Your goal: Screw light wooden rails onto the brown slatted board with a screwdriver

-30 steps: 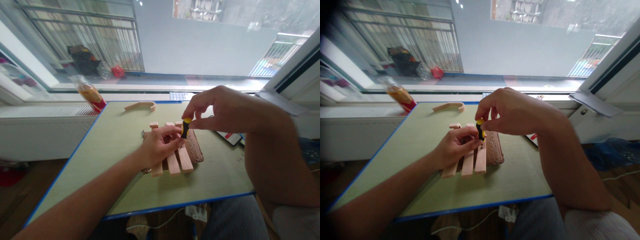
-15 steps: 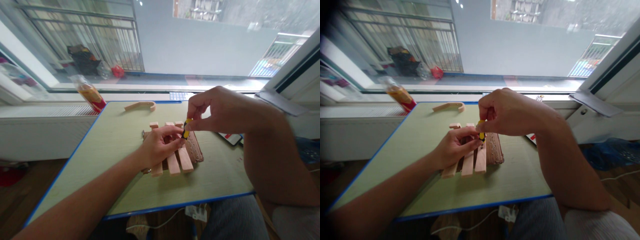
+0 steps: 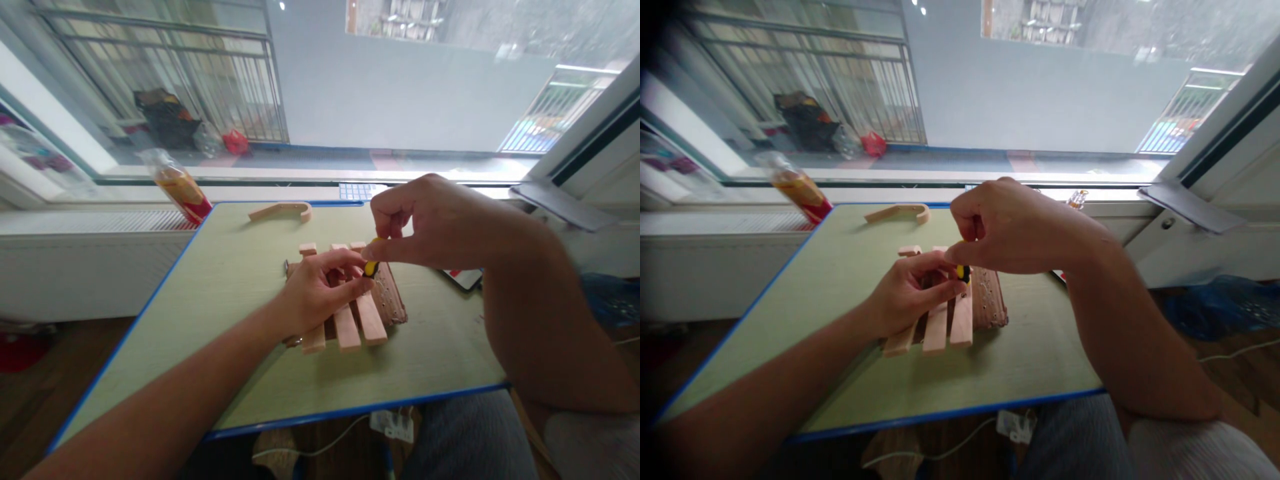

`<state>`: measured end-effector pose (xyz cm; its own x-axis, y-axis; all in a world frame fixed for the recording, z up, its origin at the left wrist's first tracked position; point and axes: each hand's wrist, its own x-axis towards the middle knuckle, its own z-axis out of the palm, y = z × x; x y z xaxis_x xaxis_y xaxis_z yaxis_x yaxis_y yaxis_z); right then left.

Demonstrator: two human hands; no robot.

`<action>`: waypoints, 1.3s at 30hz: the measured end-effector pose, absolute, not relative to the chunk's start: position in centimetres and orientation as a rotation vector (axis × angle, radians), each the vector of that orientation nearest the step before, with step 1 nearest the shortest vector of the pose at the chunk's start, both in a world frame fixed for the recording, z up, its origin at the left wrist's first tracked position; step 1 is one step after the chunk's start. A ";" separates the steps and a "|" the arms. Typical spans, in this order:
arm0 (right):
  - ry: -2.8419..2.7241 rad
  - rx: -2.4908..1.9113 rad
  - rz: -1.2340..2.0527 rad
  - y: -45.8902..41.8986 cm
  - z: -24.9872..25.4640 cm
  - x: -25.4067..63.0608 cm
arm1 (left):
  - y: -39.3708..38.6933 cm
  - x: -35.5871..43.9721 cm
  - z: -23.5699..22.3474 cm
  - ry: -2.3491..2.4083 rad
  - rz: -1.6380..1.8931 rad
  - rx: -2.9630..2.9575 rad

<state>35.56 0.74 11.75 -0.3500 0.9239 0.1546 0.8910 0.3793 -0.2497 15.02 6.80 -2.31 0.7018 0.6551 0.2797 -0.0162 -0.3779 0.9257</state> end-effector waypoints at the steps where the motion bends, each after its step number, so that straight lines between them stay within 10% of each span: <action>1: -2.375 -1.605 0.170 0.7 11.7 35.6 | 6.8 15.0 -2.3 0.507 0.781 1.835; 39: -2.399 -1.586 0.137 0.8 11.6 35.8 | 6.7 14.8 -2.4 0.515 0.760 1.883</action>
